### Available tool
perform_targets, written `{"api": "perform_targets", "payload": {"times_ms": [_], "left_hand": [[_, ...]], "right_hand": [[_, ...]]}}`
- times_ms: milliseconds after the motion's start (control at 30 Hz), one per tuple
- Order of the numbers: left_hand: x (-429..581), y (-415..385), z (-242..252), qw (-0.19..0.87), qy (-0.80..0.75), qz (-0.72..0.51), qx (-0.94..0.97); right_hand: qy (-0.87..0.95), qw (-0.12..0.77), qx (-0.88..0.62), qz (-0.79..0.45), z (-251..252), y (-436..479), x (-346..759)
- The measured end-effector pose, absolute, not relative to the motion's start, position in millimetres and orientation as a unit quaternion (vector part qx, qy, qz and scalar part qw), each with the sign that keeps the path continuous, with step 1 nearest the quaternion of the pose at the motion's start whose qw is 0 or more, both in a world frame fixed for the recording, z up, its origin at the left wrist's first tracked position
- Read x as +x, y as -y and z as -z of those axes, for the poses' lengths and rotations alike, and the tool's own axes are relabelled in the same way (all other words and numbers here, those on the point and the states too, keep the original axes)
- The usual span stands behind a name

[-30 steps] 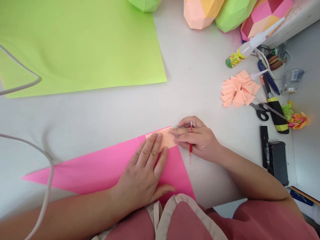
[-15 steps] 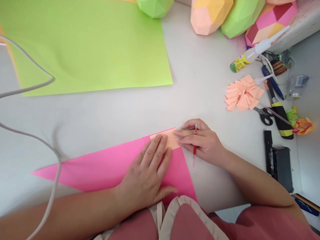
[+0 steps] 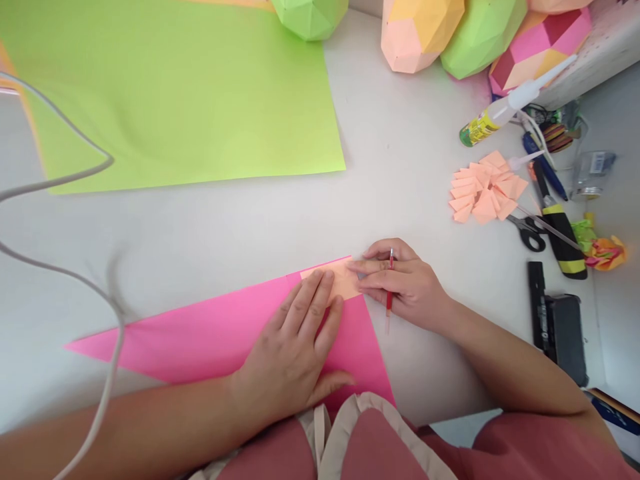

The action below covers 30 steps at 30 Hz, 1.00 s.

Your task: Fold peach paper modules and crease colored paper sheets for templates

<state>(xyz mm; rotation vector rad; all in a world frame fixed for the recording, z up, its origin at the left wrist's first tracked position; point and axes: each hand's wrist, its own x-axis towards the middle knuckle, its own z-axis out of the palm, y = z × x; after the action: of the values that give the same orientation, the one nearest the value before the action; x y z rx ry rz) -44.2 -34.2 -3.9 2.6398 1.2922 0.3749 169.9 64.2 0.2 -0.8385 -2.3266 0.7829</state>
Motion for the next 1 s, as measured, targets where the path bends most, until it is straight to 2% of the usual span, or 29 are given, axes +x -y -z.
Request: {"api": "perform_targets", "payload": {"times_ms": [1000], "left_hand": [[-44.2, 34.7, 3.2, 0.086, -0.433, -0.121, 0.889]], "right_hand": [[0.863, 0.278, -0.303, -0.292, -0.2, -64.2, 169.6]]}}
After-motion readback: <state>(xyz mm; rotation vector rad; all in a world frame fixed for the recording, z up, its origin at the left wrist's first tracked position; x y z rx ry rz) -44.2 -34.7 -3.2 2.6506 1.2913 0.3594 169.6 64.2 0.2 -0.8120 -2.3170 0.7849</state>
